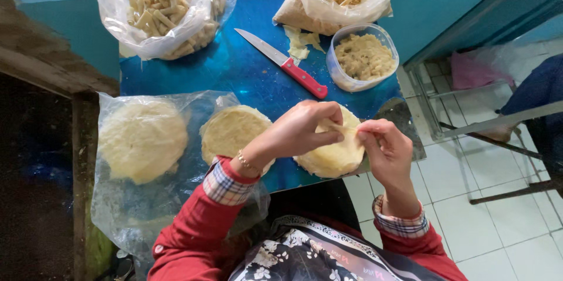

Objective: The person sits at a blue table and peels a thin translucent film off round flat cakes by hand, one cake at a time. They lift a peeled sheet away, set it aside, and continue peeling the next cake, occasionally turning a cake to reach the underside.

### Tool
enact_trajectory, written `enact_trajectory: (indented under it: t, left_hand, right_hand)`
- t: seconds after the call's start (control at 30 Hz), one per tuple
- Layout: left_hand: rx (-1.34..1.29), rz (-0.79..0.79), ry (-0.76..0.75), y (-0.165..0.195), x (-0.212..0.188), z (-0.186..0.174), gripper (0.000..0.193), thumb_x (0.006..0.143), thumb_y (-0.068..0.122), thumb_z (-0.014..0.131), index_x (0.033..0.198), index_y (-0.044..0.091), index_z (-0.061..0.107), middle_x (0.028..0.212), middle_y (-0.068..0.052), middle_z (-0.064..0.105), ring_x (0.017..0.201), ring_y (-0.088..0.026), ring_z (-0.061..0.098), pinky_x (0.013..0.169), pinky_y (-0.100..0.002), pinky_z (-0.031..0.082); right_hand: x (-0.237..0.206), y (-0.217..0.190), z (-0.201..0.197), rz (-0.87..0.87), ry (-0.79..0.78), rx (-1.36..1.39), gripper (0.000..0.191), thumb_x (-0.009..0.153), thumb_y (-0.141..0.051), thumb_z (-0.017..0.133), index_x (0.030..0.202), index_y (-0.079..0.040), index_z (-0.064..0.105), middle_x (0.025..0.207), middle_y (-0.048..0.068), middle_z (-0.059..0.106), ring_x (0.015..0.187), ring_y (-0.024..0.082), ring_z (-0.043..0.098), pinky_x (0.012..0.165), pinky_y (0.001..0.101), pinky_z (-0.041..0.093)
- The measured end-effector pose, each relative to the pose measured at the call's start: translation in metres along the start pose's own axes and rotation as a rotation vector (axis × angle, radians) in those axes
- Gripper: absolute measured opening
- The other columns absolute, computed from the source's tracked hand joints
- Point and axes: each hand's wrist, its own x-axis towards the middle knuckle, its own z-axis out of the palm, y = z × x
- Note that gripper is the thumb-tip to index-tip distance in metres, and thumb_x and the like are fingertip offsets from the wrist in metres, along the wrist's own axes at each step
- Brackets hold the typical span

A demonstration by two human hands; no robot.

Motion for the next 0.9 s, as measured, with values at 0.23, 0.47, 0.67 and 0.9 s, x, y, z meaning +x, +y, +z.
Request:
enact_trajectory:
  t: [0.23,0.47,0.67,0.9]
  left_hand:
    - [-0.37,-0.068,0.18,0.029,-0.038,0.009,0.022,0.087,0.008,0.082,0.101,0.006,0.065,0.093,-0.002,0.066,0.085,-0.012,0.063,0.077,-0.028,0.053]
    - [-0.236,0.012,0.363,0.055,-0.051,0.019,0.034,0.089,0.008,0.08,0.118,0.008,0.063,0.099,-0.003,0.071,0.093,-0.012,0.071,0.081,-0.027,0.055]
    - [-0.159,0.023,0.375,0.068,-0.057,0.017,0.046,0.089,0.004,0.077,0.131,0.007,0.058,0.096,-0.006,0.07,0.09,-0.018,0.073,0.081,-0.032,0.059]
    - [0.037,0.117,0.432,0.077,-0.062,0.022,0.05,0.089,0.001,0.074,0.134,0.007,0.052,0.1,-0.009,0.067,0.094,-0.027,0.07,0.084,-0.037,0.056]
  right_hand:
    - [-0.007,-0.023,-0.003,0.04,-0.149,0.233,0.026,0.091,0.004,0.074,0.116,0.003,0.068,0.111,0.009,0.067,0.101,0.014,0.062,0.089,0.0264,0.051]
    - [-0.003,-0.047,0.006,-0.097,-0.199,0.042,0.024,0.091,0.002,0.075,0.115,-0.001,0.072,0.108,0.009,0.071,0.098,0.016,0.064,0.086,0.0271,0.051]
    - [-0.007,-0.055,0.011,-0.169,-0.11,0.004,0.016,0.094,0.002,0.076,0.108,-0.003,0.07,0.106,0.006,0.07,0.098,0.015,0.064,0.088,0.0272,0.052]
    - [-0.013,-0.055,0.017,0.071,-0.161,0.171,0.013,0.091,0.004,0.074,0.102,0.0,0.071,0.1,0.008,0.069,0.098,0.015,0.063,0.09,0.0288,0.051]
